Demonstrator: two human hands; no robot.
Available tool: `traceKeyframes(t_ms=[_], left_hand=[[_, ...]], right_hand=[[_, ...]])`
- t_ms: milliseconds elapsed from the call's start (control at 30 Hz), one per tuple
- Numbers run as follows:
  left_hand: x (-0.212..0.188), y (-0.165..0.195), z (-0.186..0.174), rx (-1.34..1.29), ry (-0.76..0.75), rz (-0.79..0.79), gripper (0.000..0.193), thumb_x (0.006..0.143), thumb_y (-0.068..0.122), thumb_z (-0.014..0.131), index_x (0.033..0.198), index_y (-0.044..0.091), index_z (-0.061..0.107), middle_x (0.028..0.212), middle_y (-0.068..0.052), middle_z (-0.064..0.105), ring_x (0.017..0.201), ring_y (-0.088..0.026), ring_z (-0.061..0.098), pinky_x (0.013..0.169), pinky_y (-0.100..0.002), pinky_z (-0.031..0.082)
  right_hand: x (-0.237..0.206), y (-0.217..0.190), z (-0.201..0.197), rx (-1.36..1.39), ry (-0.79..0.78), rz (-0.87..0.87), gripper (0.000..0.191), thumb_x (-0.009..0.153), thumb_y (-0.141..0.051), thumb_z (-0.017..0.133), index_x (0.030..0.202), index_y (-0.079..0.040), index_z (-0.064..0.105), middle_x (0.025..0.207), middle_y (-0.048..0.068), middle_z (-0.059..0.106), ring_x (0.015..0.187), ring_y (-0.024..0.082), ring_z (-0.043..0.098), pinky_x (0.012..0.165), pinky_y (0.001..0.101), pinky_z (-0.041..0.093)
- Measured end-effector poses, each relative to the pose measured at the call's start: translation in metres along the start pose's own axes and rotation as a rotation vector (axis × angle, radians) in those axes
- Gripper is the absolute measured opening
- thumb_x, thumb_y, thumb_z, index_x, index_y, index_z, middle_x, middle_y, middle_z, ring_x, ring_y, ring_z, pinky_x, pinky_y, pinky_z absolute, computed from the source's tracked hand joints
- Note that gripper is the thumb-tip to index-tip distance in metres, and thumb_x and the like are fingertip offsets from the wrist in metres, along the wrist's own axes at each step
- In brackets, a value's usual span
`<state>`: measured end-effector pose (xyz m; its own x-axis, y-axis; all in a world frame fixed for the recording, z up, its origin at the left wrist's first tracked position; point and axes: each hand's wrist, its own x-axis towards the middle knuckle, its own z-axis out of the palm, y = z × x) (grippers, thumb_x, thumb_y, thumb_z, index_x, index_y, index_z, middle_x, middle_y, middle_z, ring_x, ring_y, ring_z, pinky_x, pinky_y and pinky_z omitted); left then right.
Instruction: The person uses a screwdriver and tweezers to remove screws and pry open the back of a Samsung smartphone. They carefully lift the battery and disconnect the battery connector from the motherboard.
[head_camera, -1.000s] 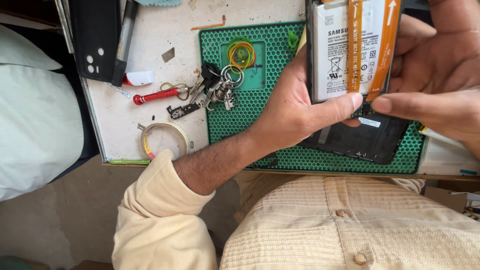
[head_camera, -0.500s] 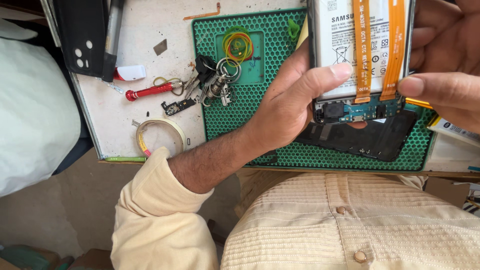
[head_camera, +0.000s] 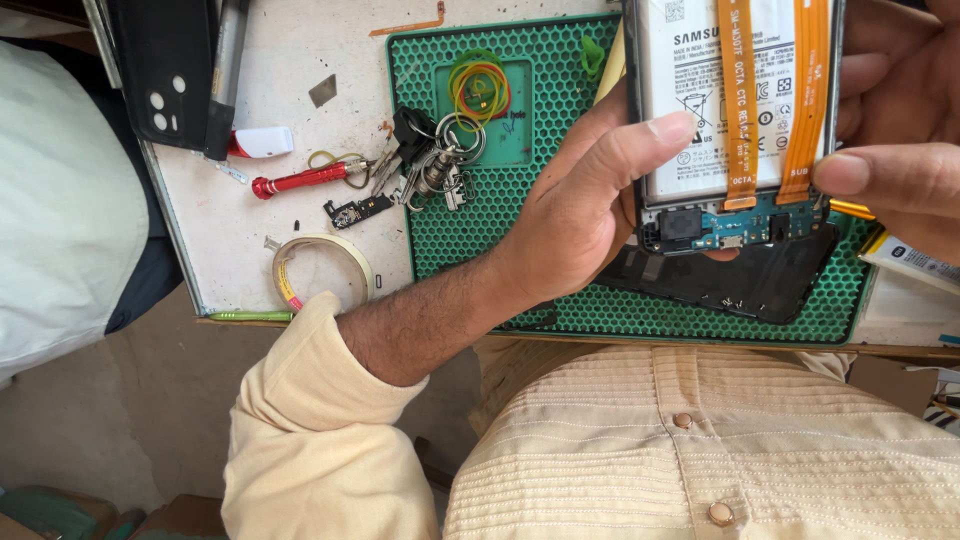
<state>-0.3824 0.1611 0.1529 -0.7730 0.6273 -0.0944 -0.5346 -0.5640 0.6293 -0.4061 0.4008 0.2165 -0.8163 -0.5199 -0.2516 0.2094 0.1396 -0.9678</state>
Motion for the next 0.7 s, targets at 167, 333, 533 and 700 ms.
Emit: traceKeyframes(t_ms=[167,333,533,700], left_hand=[[0.0001,0.0,-0.0002,-0.014,0.006,-0.006,0.057,0.117,0.027,0.05,0.158,-0.006,0.03,0.132,-0.02,0.055,0.124,-0.022,0.064,0.103,-0.038,0.062],[-0.0007,0.0,-0.0007,-0.022,0.009,-0.01,0.055,0.118,0.027,0.05,0.158,-0.007,0.031,0.133,-0.019,0.055,0.122,-0.021,0.06,0.107,-0.038,0.06],[0.0,-0.001,-0.0015,-0.015,0.003,-0.004,0.055,0.119,0.028,0.05,0.157,-0.007,0.033,0.133,-0.019,0.055,0.122,-0.021,0.06,0.109,-0.038,0.059],[0.0009,-0.003,-0.002,-0.028,-0.002,0.002,0.054,0.116,0.028,0.051,0.155,-0.007,0.033,0.134,-0.02,0.057,0.124,-0.021,0.062,0.108,-0.038,0.057]], right_hand=[[-0.0005,0.002,-0.0003,0.0,0.013,0.002,0.077,0.087,-0.007,0.067,0.154,-0.014,0.03,0.149,0.019,0.053,0.135,0.034,0.059,0.104,0.0511,0.05],[-0.0005,0.0021,-0.0001,-0.007,0.015,0.002,0.075,0.087,-0.009,0.068,0.153,-0.014,0.031,0.148,0.018,0.054,0.136,0.033,0.059,0.105,0.051,0.049],[-0.0002,0.0026,-0.0009,-0.002,0.017,0.01,0.075,0.086,-0.009,0.068,0.152,-0.015,0.033,0.147,0.017,0.054,0.137,0.033,0.059,0.106,0.0509,0.049],[-0.0013,0.0063,-0.0027,-0.001,0.019,0.0,0.074,0.087,-0.009,0.069,0.152,-0.015,0.034,0.146,0.016,0.056,0.136,0.031,0.059,0.106,0.0505,0.049]])
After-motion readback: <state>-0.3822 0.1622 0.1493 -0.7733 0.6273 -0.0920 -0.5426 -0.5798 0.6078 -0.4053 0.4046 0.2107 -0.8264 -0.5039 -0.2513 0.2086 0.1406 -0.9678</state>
